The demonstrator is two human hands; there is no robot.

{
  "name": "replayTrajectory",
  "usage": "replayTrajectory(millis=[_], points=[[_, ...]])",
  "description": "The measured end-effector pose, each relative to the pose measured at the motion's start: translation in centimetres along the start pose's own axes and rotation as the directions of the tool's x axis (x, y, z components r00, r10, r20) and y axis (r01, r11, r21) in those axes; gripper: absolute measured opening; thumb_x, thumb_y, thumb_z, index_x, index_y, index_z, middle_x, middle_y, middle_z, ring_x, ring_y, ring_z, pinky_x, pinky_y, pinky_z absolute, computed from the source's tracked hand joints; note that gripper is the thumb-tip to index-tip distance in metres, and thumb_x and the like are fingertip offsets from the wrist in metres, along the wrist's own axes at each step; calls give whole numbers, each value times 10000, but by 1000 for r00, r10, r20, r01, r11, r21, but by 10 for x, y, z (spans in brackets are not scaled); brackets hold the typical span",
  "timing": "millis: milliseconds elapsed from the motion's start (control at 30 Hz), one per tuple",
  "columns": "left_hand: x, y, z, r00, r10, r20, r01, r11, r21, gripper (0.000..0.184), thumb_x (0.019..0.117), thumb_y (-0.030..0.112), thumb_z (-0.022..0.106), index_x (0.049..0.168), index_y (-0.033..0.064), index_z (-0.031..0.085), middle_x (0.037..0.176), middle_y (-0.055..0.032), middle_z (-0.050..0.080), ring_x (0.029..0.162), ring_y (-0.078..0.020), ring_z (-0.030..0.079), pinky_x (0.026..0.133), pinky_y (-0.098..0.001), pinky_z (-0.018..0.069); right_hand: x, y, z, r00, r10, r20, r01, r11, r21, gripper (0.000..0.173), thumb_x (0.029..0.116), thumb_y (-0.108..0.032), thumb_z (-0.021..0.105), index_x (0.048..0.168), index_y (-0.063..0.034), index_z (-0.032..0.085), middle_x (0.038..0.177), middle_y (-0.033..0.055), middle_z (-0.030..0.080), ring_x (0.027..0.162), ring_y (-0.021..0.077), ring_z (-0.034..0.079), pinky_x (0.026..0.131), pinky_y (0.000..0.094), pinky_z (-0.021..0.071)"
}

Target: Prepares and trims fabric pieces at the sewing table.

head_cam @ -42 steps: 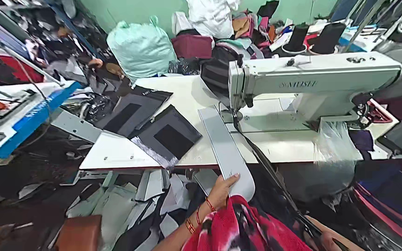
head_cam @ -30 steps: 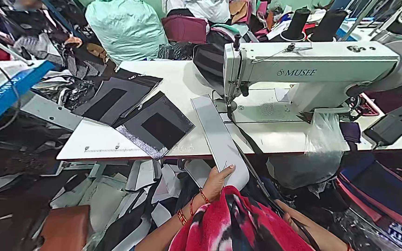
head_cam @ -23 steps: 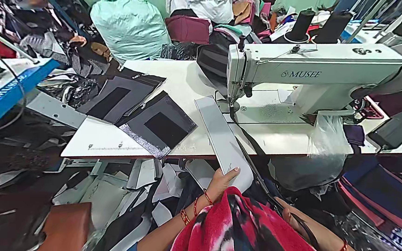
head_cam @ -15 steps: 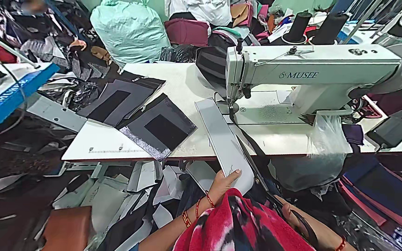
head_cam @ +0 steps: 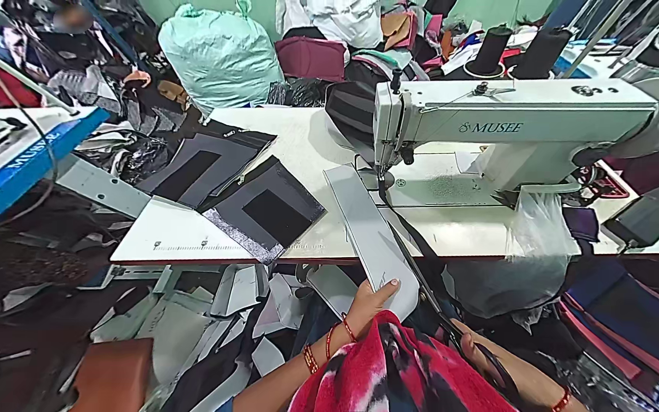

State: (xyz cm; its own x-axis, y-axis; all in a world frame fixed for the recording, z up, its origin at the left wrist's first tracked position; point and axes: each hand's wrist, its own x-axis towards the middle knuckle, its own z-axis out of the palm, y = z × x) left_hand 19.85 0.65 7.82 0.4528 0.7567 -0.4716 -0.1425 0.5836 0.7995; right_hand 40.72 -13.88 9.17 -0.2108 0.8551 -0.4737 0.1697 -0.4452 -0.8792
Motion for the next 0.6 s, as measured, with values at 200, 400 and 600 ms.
replayTrajectory(millis=[200, 400, 600], points=[[0, 0, 0, 1000, -5, 31, 4, 1000, 10, 204, 995, -2, 613, 1191, -45, 577, 958, -44, 744, 873, -68, 725, 853, -249, 598, 2, 0, 2, 1000, 13, 4, -14, 998, 63, 904, 789, -927, 443, 1222, -141, 552, 897, -94, 575, 790, -29, 559, 707, 168, 482], [1, 0, -2, 998, 5, 57, -8, 998, 63, 204, 1006, 22, 607, 1196, -47, 581, 977, -47, 737, 889, -60, 717, 866, -248, 591, 4, 2, 4, 999, -23, -33, 24, 999, 42, 901, 807, -914, 434, 1212, -121, 572, 858, -107, 556, 763, -40, 541, 708, 163, 475], [1, 1, 0, 999, -16, 40, 13, 998, 67, 214, 1003, 26, 616, 1200, -49, 582, 980, -57, 735, 883, -66, 716, 857, -250, 591, 7, 8, 7, 996, -59, -71, 58, 998, -9, 864, 839, -890, 421, 1176, -110, 584, 829, -114, 548, 726, -50, 525, 683, 161, 467]])
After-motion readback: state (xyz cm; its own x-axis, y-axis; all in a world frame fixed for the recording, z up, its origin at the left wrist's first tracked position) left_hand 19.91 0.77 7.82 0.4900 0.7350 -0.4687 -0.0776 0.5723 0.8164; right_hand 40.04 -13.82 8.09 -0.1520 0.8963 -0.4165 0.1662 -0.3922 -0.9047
